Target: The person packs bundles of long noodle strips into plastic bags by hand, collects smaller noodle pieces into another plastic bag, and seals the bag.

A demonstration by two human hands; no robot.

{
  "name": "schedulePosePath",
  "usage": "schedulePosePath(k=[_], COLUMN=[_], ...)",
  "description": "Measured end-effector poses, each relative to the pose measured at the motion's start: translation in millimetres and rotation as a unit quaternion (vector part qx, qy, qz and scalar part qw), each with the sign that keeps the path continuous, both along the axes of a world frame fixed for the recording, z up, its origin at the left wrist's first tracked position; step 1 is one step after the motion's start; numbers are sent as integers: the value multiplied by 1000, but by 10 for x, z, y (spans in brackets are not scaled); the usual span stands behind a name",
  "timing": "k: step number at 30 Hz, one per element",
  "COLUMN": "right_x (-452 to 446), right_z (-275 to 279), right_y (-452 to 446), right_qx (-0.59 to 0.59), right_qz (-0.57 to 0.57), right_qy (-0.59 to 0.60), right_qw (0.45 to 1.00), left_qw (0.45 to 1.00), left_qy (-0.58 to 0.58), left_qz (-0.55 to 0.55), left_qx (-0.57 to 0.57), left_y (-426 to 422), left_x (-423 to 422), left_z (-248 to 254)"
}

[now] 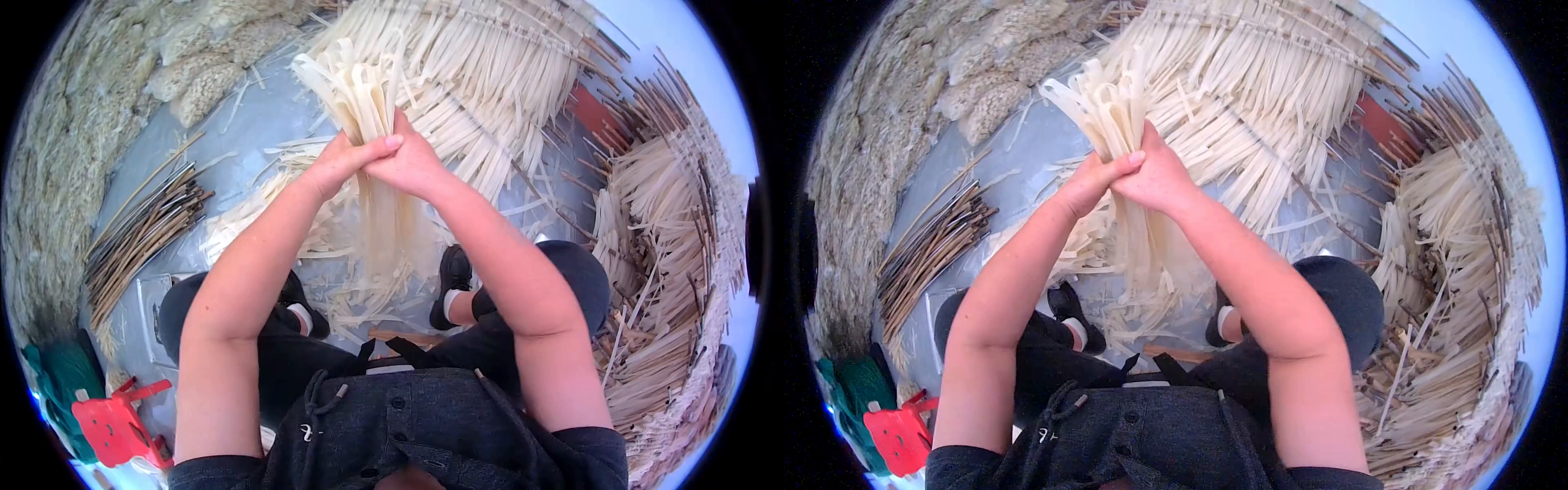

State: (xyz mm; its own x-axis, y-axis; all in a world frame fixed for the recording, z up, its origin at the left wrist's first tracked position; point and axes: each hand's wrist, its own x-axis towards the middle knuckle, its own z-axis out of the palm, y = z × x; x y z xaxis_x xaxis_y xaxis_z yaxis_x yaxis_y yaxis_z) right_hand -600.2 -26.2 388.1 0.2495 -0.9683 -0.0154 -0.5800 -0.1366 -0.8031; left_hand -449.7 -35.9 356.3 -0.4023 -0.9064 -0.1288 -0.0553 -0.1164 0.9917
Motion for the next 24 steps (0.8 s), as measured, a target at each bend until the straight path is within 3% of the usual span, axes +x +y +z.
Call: schedulePosePath(k=[1,3,5,7,10,11,13,14,15,16,17,19,20,21,23,24], right_x=[-19,-25,-67,-91,-112,-193,-386,-428,-462,-501,-508,-473,-482,-457,-389,-403], right_z=[129,274,519,523,680,658,593,578,565,539,512,450,372,410,511,489], right_y=[36,157,330,474,665,600,312,202,133,87,16,-146,-181,-134,19,-23], right_qx=[-50,-117,-98,-119,-54,-55,134,133,-21,-169,-167,-93,10,11,90,91], right_qz=[61,68,117,138,149,151,87,86,-14,-117,-121,-28,19,20,92,92], right_qy=[18,69,44,33,174,176,73,74,33,-6,-5,-226,-180,-179,-17,-18], right_qw=[997,988,987,983,972,971,984,985,999,979,978,969,983,984,991,991], left_qw=[999,992,968,961,933,933,903,907,907,902,897,897,888,879,880,882], left_qy=[39,105,216,236,299,301,348,336,334,327,321,314,329,345,345,343], left_qz=[25,61,92,86,87,89,-28,-47,-48,-72,-96,-128,-134,-139,-138,-140], left_qx=[-18,-35,90,118,179,177,250,248,252,273,288,284,291,298,297,292], left_y=[33,193,303,492,716,737,708,725,771,825,856,856,856,855,833,812], left_x=[15,59,156,152,62,59,19,-20,-52,-92,-132,-189,-209,-221,-210,-211], left_z=[107,271,384,399,335,286,114,51,34,21,14,13,7,-3,-66,-79])
